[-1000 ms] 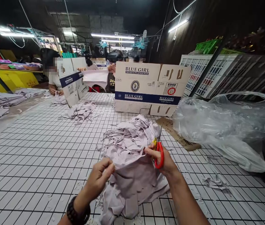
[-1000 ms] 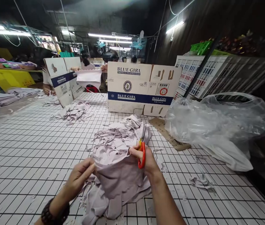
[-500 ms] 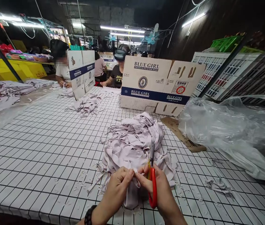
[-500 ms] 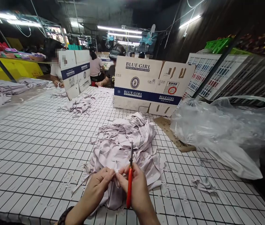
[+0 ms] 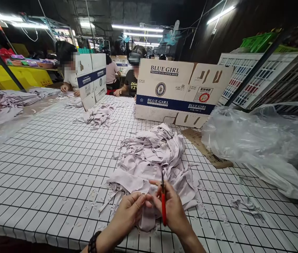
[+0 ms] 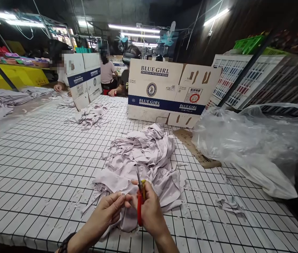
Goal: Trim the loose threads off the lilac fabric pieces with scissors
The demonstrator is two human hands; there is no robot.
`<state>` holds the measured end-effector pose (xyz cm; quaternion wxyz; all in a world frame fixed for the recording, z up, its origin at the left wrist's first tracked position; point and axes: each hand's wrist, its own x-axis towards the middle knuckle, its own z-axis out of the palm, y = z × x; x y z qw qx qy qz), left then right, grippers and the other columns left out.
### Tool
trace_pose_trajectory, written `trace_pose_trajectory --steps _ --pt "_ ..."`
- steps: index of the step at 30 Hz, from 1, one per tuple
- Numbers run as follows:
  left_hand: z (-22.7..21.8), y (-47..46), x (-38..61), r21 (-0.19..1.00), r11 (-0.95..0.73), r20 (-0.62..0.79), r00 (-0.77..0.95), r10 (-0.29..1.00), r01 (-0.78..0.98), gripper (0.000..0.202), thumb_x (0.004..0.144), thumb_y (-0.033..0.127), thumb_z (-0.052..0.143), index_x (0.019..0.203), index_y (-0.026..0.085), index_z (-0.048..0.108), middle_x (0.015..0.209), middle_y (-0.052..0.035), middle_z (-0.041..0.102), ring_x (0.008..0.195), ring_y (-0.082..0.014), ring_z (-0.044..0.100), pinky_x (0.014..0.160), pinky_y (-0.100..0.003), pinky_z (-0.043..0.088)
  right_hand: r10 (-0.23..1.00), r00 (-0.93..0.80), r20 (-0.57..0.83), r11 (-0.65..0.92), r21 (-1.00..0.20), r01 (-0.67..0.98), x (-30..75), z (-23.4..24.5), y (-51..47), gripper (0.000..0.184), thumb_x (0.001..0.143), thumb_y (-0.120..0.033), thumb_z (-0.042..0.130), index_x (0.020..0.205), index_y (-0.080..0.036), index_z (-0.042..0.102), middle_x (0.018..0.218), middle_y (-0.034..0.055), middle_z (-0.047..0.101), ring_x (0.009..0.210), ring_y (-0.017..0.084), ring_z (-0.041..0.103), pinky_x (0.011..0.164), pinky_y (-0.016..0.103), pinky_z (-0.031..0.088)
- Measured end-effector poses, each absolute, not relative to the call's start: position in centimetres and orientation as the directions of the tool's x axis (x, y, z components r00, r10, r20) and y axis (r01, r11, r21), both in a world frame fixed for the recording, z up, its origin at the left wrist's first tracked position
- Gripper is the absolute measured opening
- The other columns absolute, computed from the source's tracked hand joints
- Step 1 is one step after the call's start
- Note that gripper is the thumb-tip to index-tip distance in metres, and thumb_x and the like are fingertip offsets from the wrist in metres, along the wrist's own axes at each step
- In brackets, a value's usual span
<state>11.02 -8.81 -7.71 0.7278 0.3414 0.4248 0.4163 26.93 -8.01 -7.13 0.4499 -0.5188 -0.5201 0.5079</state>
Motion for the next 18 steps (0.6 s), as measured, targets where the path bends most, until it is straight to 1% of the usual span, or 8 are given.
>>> trace_pose_trajectory --steps 4,8,9,11,13,14,16,18 --pt "-7.3 -8.8 10.1 0.928 0.310 -0.242 0.297 0.924 -0.206 0.052 0.074 0.063 0.066 0.079 0.011 0.073 0.062 -0.0006 0.058 0.043 -0.0051 0.041 0.045 -0.019 0.035 0.964 -0.252 -0.080 -0.080 -0.997 0.012 26.2 -7.0 -6.8 0.029 0.071 -0.033 0.078 0.091 -0.020 0.061 0.072 -0.0043 0.057 0.056 0.010 0.053 0.055 0.021 0.045" --pt "-6.4 -8.6 9.2 0.989 0.149 -0.141 0.266 0.953 -0.011 0.046 0.082 0.058 0.060 0.081 0.014 0.075 0.071 -0.0039 0.061 0.050 -0.0096 0.048 0.051 -0.023 0.043 0.976 -0.215 -0.045 -0.051 -0.998 -0.023 25.7 -6.4 -6.2 0.022 0.073 -0.030 0.074 0.076 -0.022 0.054 0.075 -0.0026 0.062 0.061 0.012 0.056 0.058 0.023 0.048" --pt "-6.2 -8.5 9.0 0.996 0.080 -0.086 0.225 0.971 0.033 0.043 0.083 0.055 0.059 0.083 0.016 0.076 0.078 -0.0059 0.062 0.058 -0.0127 0.054 0.057 -0.024 0.046 0.978 -0.204 -0.042 -0.051 -0.998 -0.039 25.7 -6.4 -6.2 0.021 0.074 -0.029 0.073 0.077 -0.022 0.053 0.077 -0.0022 0.063 0.063 0.013 0.058 0.061 0.024 0.050" --pt "-5.8 -8.3 8.9 0.992 -0.060 0.043 0.142 0.989 0.114 0.038 0.085 0.051 0.059 0.082 0.019 0.078 0.094 -0.0102 0.062 0.088 -0.0220 0.060 0.076 -0.030 0.050 0.981 -0.191 -0.038 -0.046 -0.998 -0.038 25.7 -6.3 -6.2 0.019 0.074 -0.027 0.072 0.080 -0.022 0.054 0.081 -0.0015 0.064 0.068 0.015 0.060 0.065 0.026 0.051" --pt "-5.6 -8.2 9.0 0.979 -0.139 0.119 0.128 0.985 0.152 0.035 0.087 0.047 0.058 0.079 0.020 0.078 0.111 -0.0131 0.062 0.113 -0.0283 0.053 0.093 -0.035 0.045 0.983 -0.183 -0.033 -0.032 -0.999 0.007 25.7 -6.5 -6.2 0.022 0.073 -0.025 0.074 0.082 -0.022 0.055 0.081 -0.0014 0.064 0.071 0.016 0.060 0.066 0.025 0.051" --pt "-5.6 -8.1 9.1 0.979 -0.144 0.123 0.149 0.981 0.141 0.034 0.089 0.046 0.057 0.079 0.021 0.078 0.116 -0.0135 0.061 0.115 -0.0286 0.053 0.095 -0.036 0.044 0.983 -0.182 -0.030 -0.025 -0.999 0.027 25.7 -6.6 -6.2 0.023 0.071 -0.024 0.075 0.083 -0.021 0.055 0.080 -0.0015 0.064 0.072 0.016 0.060 0.065 0.025 0.050" --pt "-5.8 -8.1 9.3 0.992 -0.106 0.090 0.213 0.973 0.067 0.033 0.090 0.043 0.055 0.083 0.020 0.077 0.113 -0.0137 0.066 0.095 -0.0245 0.063 0.085 -0.034 0.049 0.984 -0.178 -0.012 -0.007 -1.000 0.030 25.6 -6.8 -6.2 0.026 0.069 -0.024 0.078 0.083 -0.020 0.055 0.076 -0.0025 0.062 0.070 0.015 0.058 0.063 0.023 0.048" --pt "-6.1 -7.9 9.7 0.998 -0.049 0.057 0.258 0.964 -0.035 0.031 0.091 0.042 0.055 0.087 0.019 0.075 0.091 -0.0105 0.071 0.064 -0.0166 0.062 0.071 -0.031 0.051 0.983 -0.183 -0.003 -0.004 -1.000 -0.002 25.7 -6.9 -6.2 0.025 0.070 -0.026 0.077 0.079 -0.020 0.054 0.071 -0.0040 0.058 0.065 0.013 0.054 0.060 0.023 0.046"
